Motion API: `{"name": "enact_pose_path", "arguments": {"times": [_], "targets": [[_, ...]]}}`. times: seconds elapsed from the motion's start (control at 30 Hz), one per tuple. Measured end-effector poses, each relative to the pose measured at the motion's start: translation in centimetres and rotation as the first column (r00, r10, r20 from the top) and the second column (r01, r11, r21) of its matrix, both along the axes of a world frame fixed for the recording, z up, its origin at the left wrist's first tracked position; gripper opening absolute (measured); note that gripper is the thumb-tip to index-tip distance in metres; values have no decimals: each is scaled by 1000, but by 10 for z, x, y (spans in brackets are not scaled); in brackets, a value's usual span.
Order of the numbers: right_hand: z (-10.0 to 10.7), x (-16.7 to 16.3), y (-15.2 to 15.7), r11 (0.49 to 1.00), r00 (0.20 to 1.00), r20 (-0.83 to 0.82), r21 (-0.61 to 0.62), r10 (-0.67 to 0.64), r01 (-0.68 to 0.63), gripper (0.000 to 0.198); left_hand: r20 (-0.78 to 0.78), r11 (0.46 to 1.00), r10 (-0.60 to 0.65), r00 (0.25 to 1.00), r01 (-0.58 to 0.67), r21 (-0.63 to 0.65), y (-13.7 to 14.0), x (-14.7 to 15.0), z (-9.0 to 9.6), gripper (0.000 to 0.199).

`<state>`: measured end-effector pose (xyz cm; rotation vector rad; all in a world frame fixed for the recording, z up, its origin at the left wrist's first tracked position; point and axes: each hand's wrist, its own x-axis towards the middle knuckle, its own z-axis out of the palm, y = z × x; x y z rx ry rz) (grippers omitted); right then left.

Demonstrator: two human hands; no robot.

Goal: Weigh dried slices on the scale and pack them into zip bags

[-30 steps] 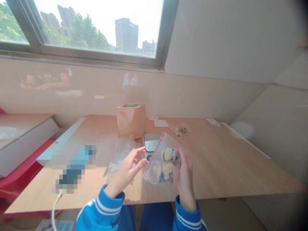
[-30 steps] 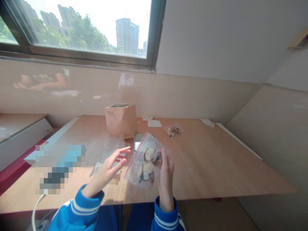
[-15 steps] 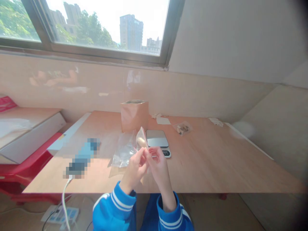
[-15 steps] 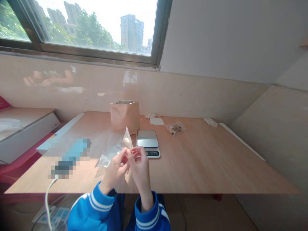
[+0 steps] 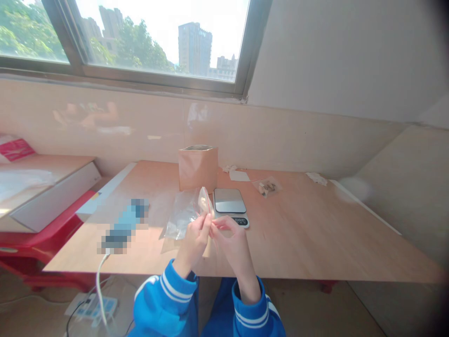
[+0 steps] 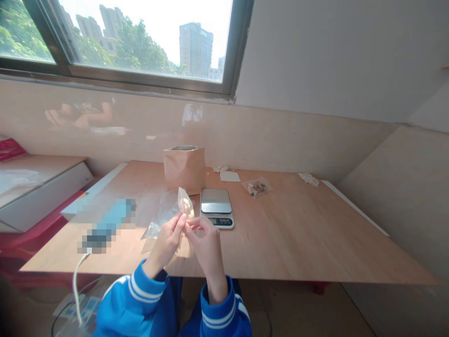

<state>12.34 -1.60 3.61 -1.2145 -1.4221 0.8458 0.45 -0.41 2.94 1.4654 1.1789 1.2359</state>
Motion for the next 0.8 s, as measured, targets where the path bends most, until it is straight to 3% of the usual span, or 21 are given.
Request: {"name": "enact_pose_path", "arguments": {"times": [0.1, 0.2, 0.3, 0.43, 0.53, 0.63, 0.8], "targets": [[0, 1, -1, 999, 1000, 1, -44, 3, -3, 18, -29, 1000, 6, 1000, -6, 9, 1, -4, 1, 40], [1, 3, -2, 996, 998, -58, -86, 33, -38, 23, -70, 995, -97, 993, 98, 5, 1, -12, 8, 45], [1, 1, -3, 986, 959, -264, -104, 102, -134, 29, -89, 976, -217, 972, 218, 0, 2, -16, 14, 49], [-2, 2, 0, 966, 867, -479, -129, 138, -225, 32, -120, 964, -258, 958, 263, 25, 3, -18, 11, 46], [-9, 22, 7, 994, 869, -493, -107, -38, -18, 31, -72, 975, -218, 973, 221, 28, 3, -28, 7, 43], [-16, 49, 11, 970, 841, -485, -84, -238, 226, 33, -48, 991, -135, 990, 136, 10, 1, -43, 8, 42], [-13, 54, 7, 963, 813, -524, -60, -255, 263, 34, -39, 981, -194, 980, 195, 5, 0, -42, 9, 49]]}}
